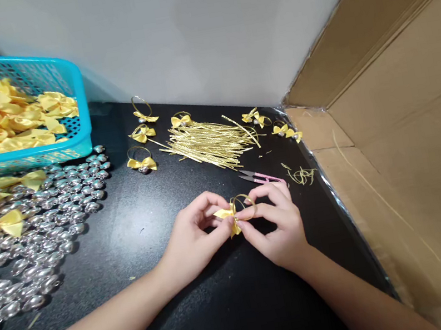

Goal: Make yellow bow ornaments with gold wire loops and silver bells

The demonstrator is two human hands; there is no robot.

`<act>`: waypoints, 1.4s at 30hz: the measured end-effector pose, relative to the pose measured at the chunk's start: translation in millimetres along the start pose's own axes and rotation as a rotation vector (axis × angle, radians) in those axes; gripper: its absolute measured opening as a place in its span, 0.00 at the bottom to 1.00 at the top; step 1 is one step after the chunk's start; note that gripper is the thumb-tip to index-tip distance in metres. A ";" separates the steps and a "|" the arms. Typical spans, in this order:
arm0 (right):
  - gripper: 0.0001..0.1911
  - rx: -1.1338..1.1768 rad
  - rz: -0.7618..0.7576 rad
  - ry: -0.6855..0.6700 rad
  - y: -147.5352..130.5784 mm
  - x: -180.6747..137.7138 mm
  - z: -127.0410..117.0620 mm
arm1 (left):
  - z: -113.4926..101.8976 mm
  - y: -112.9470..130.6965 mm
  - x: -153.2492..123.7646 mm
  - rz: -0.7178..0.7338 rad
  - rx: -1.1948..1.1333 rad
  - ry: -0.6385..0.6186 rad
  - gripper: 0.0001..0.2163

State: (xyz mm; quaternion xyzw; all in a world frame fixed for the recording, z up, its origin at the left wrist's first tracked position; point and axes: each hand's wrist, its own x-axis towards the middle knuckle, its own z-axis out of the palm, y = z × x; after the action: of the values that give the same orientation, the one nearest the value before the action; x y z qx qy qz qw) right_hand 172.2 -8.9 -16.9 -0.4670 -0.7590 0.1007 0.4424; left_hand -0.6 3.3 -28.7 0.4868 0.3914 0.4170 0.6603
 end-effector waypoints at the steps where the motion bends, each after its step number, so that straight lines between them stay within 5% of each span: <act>1: 0.04 0.000 -0.005 0.013 0.3 0.0 0.6 | 0.3 0.4 0.2 0.000 0.000 0.001 0.06; 18: 0.06 -0.067 -0.107 -0.084 -3.9 -0.4 -6.2 | 3.3 1.4 1.5 -0.002 -0.060 0.072 0.07; 23: 0.11 -0.084 -0.097 0.223 -15.5 -4.3 -18.9 | 4.2 -1.1 -0.5 0.022 0.044 0.122 0.07; 25: 0.07 -0.165 -0.146 0.197 -21.0 -5.5 -15.7 | 3.9 -2.9 -2.6 0.073 0.139 0.140 0.06; 31: 0.05 -0.191 0.148 0.056 -21.8 -5.3 4.9 | 3.6 -4.3 -8.5 0.247 0.344 0.174 0.05; 42: 0.05 -0.053 0.282 -0.043 -16.7 -2.5 2.6 | 3.7 -0.9 -9.7 0.343 0.460 0.140 0.06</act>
State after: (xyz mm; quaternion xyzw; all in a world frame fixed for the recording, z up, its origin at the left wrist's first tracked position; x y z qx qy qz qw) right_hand 160.3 -19.4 -10.4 -0.5784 -0.6975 0.1519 0.3947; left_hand -0.4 -7.0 -27.7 0.6527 0.4320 0.4555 0.4241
